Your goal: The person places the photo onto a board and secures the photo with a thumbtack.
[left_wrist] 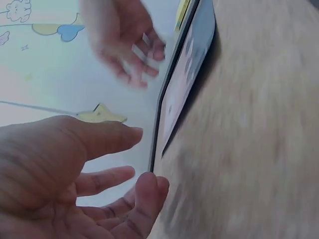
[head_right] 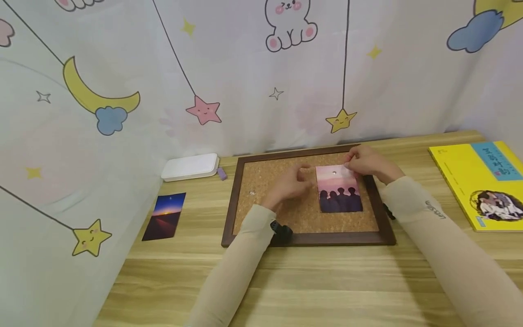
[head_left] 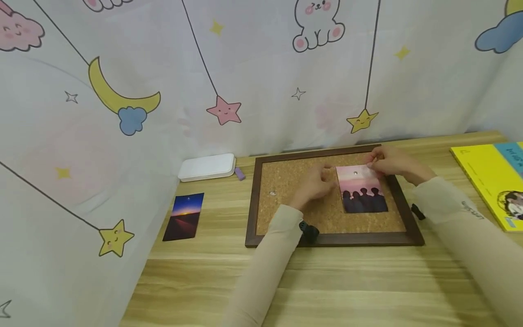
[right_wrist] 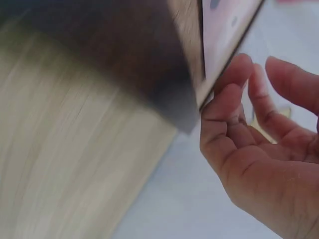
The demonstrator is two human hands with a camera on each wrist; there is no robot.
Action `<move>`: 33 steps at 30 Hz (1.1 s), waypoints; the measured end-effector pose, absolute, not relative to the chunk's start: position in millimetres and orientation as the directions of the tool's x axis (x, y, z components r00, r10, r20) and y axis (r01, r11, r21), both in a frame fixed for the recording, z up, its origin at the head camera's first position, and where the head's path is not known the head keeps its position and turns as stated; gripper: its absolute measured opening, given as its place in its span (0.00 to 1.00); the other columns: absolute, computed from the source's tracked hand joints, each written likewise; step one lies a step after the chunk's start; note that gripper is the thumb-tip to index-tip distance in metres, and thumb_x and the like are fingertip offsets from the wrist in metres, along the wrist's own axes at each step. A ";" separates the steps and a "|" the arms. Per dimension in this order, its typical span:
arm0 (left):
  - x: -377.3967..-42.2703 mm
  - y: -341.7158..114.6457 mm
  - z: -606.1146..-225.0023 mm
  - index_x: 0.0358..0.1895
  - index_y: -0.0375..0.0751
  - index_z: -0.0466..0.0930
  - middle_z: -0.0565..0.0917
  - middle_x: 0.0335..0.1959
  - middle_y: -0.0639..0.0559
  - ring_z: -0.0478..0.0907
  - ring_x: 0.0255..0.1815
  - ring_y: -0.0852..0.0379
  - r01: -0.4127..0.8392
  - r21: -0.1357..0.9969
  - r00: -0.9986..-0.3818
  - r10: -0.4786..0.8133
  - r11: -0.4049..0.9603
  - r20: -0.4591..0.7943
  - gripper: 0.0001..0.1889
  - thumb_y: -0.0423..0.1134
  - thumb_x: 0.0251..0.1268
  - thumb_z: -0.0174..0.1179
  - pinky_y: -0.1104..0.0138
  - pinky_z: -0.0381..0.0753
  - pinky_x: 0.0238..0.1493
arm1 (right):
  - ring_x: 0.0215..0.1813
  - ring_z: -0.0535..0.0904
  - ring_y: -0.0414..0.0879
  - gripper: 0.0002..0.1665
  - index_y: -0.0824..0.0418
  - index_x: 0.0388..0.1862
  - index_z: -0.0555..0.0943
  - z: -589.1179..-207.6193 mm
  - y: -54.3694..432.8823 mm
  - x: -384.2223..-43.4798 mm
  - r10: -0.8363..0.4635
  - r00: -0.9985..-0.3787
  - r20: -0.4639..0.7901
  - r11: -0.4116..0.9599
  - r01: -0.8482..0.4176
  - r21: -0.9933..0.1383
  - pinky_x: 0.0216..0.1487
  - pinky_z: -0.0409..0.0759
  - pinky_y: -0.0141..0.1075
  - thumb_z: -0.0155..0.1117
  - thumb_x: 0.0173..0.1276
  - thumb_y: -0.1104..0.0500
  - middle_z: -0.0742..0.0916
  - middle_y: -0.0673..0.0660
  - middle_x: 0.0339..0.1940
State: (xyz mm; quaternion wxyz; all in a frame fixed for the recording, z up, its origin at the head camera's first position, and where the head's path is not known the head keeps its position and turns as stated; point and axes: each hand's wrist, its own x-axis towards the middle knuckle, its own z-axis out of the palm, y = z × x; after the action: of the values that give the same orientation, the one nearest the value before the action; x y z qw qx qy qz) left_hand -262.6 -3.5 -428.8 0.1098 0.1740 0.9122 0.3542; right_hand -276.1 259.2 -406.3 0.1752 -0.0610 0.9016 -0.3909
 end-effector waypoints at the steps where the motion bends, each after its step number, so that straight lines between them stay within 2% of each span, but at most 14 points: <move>1: -260.5 -14.4 -423.6 0.77 0.38 0.73 0.85 0.59 0.36 0.84 0.53 0.48 0.227 0.712 -0.915 0.395 0.665 -0.077 0.29 0.39 0.75 0.64 0.59 0.85 0.53 | 0.36 0.80 0.45 0.19 0.75 0.59 0.75 -404.7 265.5 -272.3 -0.250 -0.933 -0.260 0.688 0.018 -0.726 0.40 0.80 0.39 0.57 0.83 0.58 0.83 0.55 0.35; 5: -255.7 -63.5 -422.5 0.76 0.36 0.72 0.80 0.62 0.32 0.83 0.58 0.41 0.249 0.763 -0.930 0.368 0.597 0.016 0.28 0.36 0.76 0.62 0.51 0.85 0.58 | 0.40 0.81 0.46 0.19 0.75 0.60 0.75 -401.1 288.3 -255.8 -0.243 -0.940 -0.240 0.699 0.002 -0.715 0.41 0.80 0.39 0.56 0.84 0.59 0.86 0.59 0.41; 10: -244.1 -126.3 -414.7 0.74 0.35 0.76 0.83 0.60 0.29 0.85 0.54 0.35 0.337 0.700 -0.934 0.318 0.629 0.164 0.27 0.36 0.75 0.66 0.45 0.86 0.56 | 0.43 0.83 0.48 0.19 0.74 0.61 0.77 -399.8 314.4 -233.7 -0.233 -0.942 -0.241 0.738 -0.010 -0.675 0.41 0.80 0.38 0.56 0.85 0.58 0.87 0.63 0.47; 13: -236.8 -159.0 -411.9 0.73 0.35 0.77 0.83 0.60 0.29 0.84 0.56 0.33 0.333 0.656 -0.942 0.270 0.677 0.200 0.27 0.36 0.74 0.67 0.44 0.86 0.56 | 0.43 0.83 0.48 0.20 0.75 0.61 0.78 -400.2 330.0 -222.6 -0.235 -0.940 -0.248 0.765 -0.021 -0.644 0.41 0.81 0.38 0.58 0.85 0.58 0.88 0.63 0.45; 15: -231.8 -180.1 -410.1 0.74 0.36 0.76 0.82 0.62 0.29 0.83 0.58 0.33 0.303 0.641 -0.953 0.231 0.705 0.195 0.27 0.37 0.74 0.66 0.44 0.87 0.57 | 0.42 0.82 0.47 0.20 0.75 0.60 0.79 -401.0 338.9 -216.9 -0.241 -0.933 -0.265 0.782 -0.025 -0.623 0.41 0.80 0.38 0.58 0.84 0.58 0.88 0.61 0.43; 22: -217.3 -255.2 -409.7 0.78 0.42 0.71 0.78 0.70 0.29 0.79 0.68 0.29 0.108 0.603 -0.992 0.046 0.790 0.118 0.30 0.39 0.77 0.64 0.41 0.83 0.63 | 0.46 0.80 0.48 0.16 0.73 0.56 0.83 -408.2 357.9 -205.0 -0.272 -0.907 -0.321 0.827 -0.050 -0.561 0.42 0.78 0.36 0.66 0.78 0.61 0.89 0.64 0.47; 28: -201.6 -303.7 -410.8 0.80 0.37 0.67 0.75 0.73 0.25 0.75 0.72 0.26 -0.017 0.578 -0.995 -0.069 0.816 0.069 0.33 0.41 0.77 0.62 0.36 0.76 0.70 | 0.38 0.77 0.35 0.13 0.69 0.50 0.87 -419.2 361.8 -198.3 -0.282 -0.912 -0.299 0.834 -0.079 -0.546 0.40 0.77 0.31 0.70 0.75 0.60 0.90 0.54 0.41; 33: -192.0 -332.6 -420.1 0.81 0.33 0.65 0.73 0.72 0.21 0.71 0.72 0.24 -0.109 0.546 -0.988 -0.150 0.830 0.030 0.36 0.41 0.75 0.63 0.35 0.71 0.72 | 0.39 0.80 0.37 0.12 0.67 0.48 0.89 -422.6 366.1 -195.8 -0.262 -0.924 -0.277 0.843 -0.080 -0.532 0.39 0.78 0.31 0.74 0.72 0.59 0.91 0.54 0.40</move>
State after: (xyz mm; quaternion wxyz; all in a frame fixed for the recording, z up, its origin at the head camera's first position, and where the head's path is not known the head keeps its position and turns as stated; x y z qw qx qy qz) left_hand -192.0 -332.6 -420.1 -0.0358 -0.0677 0.9560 0.2832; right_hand -195.8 366.1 -422.6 0.1720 -0.0907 0.9445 -0.2649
